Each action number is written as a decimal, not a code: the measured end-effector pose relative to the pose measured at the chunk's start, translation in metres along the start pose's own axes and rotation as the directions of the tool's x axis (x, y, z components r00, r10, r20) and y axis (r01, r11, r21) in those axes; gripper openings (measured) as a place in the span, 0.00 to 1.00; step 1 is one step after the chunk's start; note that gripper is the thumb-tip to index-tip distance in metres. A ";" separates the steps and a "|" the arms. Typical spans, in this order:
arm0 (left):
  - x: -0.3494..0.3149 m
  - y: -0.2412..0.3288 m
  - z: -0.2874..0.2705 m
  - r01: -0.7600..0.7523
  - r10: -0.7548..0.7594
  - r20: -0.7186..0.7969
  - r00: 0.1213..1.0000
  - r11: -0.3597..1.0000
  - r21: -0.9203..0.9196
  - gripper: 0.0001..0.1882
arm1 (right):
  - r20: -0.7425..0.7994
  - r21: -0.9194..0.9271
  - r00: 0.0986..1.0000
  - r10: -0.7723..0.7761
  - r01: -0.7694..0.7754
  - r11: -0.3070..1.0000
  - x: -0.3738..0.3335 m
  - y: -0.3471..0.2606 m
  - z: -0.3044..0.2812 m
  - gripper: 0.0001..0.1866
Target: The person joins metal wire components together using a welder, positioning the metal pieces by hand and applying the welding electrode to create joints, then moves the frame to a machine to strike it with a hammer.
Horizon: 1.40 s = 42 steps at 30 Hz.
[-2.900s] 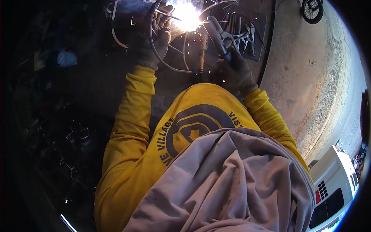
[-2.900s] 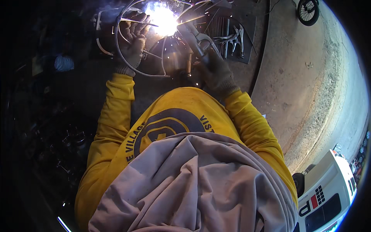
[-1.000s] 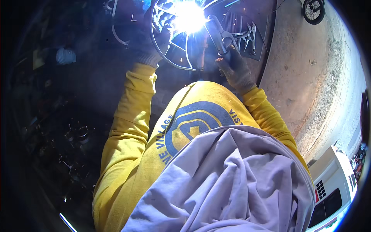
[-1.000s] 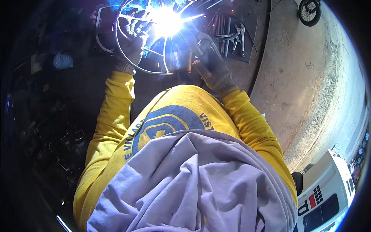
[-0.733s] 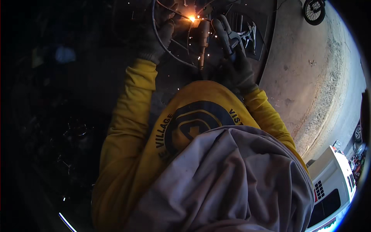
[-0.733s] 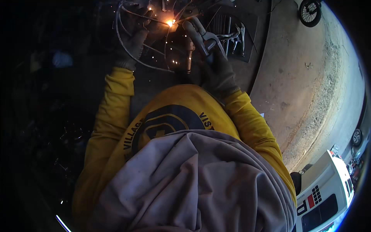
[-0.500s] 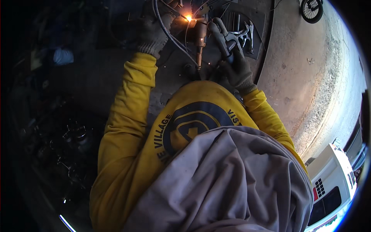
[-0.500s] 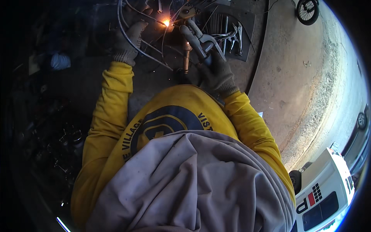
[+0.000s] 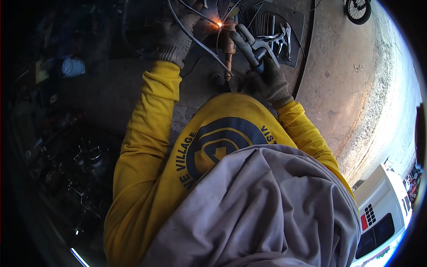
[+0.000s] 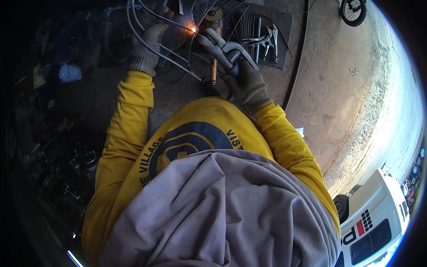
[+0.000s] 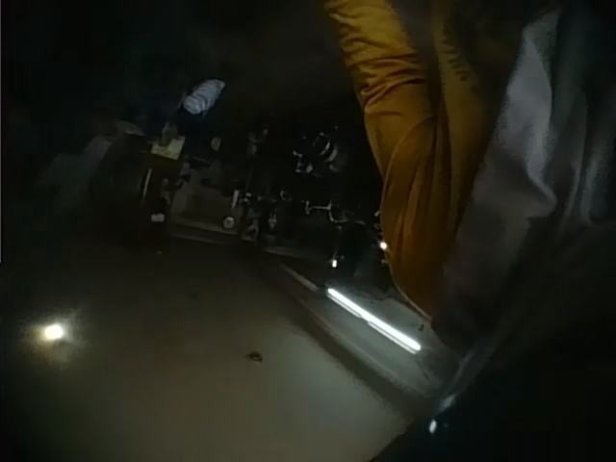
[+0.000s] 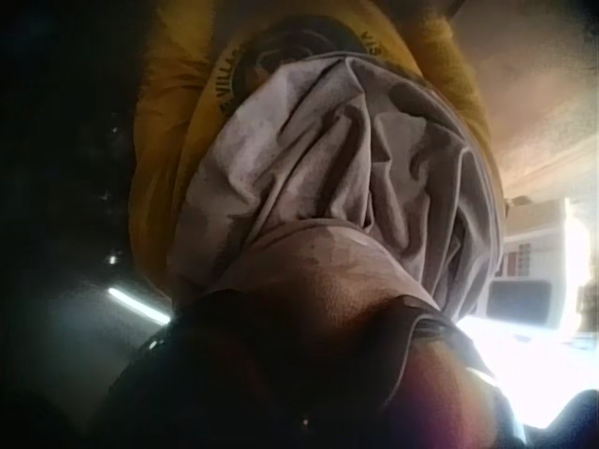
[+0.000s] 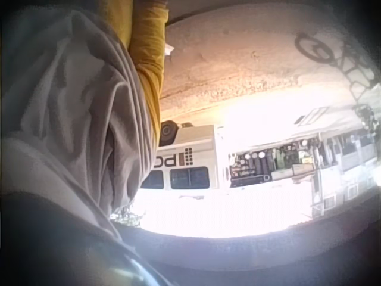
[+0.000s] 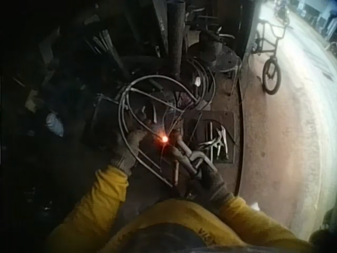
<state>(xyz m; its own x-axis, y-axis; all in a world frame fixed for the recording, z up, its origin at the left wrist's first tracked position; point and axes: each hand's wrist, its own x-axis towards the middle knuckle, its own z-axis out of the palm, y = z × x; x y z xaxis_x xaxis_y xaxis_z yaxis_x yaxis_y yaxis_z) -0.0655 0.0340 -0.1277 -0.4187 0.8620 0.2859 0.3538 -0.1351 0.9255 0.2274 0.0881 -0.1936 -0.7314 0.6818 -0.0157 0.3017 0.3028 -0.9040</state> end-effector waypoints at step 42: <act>-0.009 0.003 -0.005 -0.054 0.058 -0.018 0.998 0.983 0.175 0.28 | -0.038 -0.053 0.996 -0.082 0.080 0.995 0.001 -0.016 -0.011 0.29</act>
<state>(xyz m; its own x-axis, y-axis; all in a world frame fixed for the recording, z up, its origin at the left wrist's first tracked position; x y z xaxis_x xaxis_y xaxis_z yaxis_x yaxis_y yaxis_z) -0.0645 0.0236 -0.1261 -0.4128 0.8436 0.3433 0.5165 -0.0937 0.8512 0.2285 0.0910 -0.1750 -0.7301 0.6793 0.0747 0.2740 0.3910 -0.8787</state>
